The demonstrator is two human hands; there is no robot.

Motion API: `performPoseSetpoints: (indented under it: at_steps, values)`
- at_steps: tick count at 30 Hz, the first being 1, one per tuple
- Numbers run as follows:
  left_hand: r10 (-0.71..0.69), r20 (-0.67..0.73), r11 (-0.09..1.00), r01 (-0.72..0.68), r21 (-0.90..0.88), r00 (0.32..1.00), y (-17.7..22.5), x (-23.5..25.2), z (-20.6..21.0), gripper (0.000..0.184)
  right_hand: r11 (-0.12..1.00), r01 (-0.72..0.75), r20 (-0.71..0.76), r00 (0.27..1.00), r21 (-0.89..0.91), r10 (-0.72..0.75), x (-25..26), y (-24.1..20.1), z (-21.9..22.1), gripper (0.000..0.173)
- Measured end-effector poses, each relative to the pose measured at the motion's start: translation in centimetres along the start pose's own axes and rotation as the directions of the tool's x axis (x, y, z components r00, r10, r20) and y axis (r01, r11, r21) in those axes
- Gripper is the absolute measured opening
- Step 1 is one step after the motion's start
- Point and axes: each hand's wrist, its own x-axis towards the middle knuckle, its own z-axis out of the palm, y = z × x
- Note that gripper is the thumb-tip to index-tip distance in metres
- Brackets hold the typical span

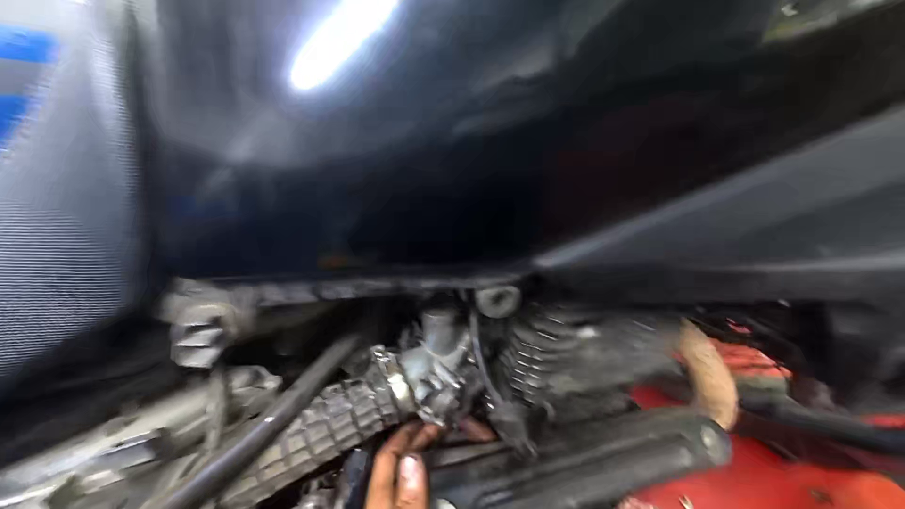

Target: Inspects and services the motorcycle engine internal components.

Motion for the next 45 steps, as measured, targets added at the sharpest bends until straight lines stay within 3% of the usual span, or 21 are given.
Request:
performPoseSetpoints:
  at_steps: [5,8,11,14,21,25,27,33,38,45]
  values:
    - [-0.1,0.093,0.994,0.103,-0.026,0.991,0.9,0.2,-0.3,0.049,0.932,0.142,-0.086,0.98,-0.332,-0.18,0.3,0.0,0.1,0.023]
    - [-0.157,0.108,0.987,0.16,-0.024,0.982,1.7,0.0,-0.2,0.051,0.928,0.199,-0.105,0.964,-0.315,-0.243,0.4,1.1,0.0,0.02]
    - [-0.174,0.029,0.985,0.174,-0.009,0.984,2.1,-0.6,0.4,0.049,0.92,0.174,-0.044,0.978,-0.352,-0.202,0.2,1.4,0.1,0.022]
    - [-0.158,0.035,0.987,0.158,0.016,0.987,1.5,-0.4,0.0,0.048,0.9,0.168,0.035,0.985,-0.402,-0.168,0.3,1.0,-0.2,0.027]
    - [-0.182,0.078,0.982,0.185,-0.03,0.98,1.5,0.1,-0.3,0.05,0.926,0.181,-0.066,0.975,-0.331,-0.214,0.6,1.1,-0.2,0.026]
    - [-0.181,0.013,0.982,0.182,-0.048,0.983,1.6,0.0,0.1,0.047,0.903,0.157,0.051,0.988,-0.401,-0.149,0.8,0.5,-0.4,0.029]
    - [-0.2,0.028,0.978,0.201,-0.046,0.979,1.5,-0.1,-0.2,0.047,0.881,0.181,0.075,0.983,-0.437,-0.165,0.7,0.6,-0.4,0.022]
    - [-0.153,0.124,0.988,0.154,-0.004,0.98,1.7,0.0,-0.5,0.048,0.899,0.195,-0.023,0.975,-0.391,-0.221,0.4,0.6,-0.3,0.015]
    - [-0.09,0.103,0.996,0.089,0.006,0.991,1.3,0.0,-0.3,0.047,0.889,0.192,0.041,0.98,-0.415,-0.193,0.6,0.2,-0.5,0.014]
    - [-0.134,0.163,0.99,0.137,-0.009,0.977,1.8,0.2,-0.3,0.051,0.9,0.197,-0.021,0.975,-0.39,-0.222,0.5,0.4,0.0,0.013]
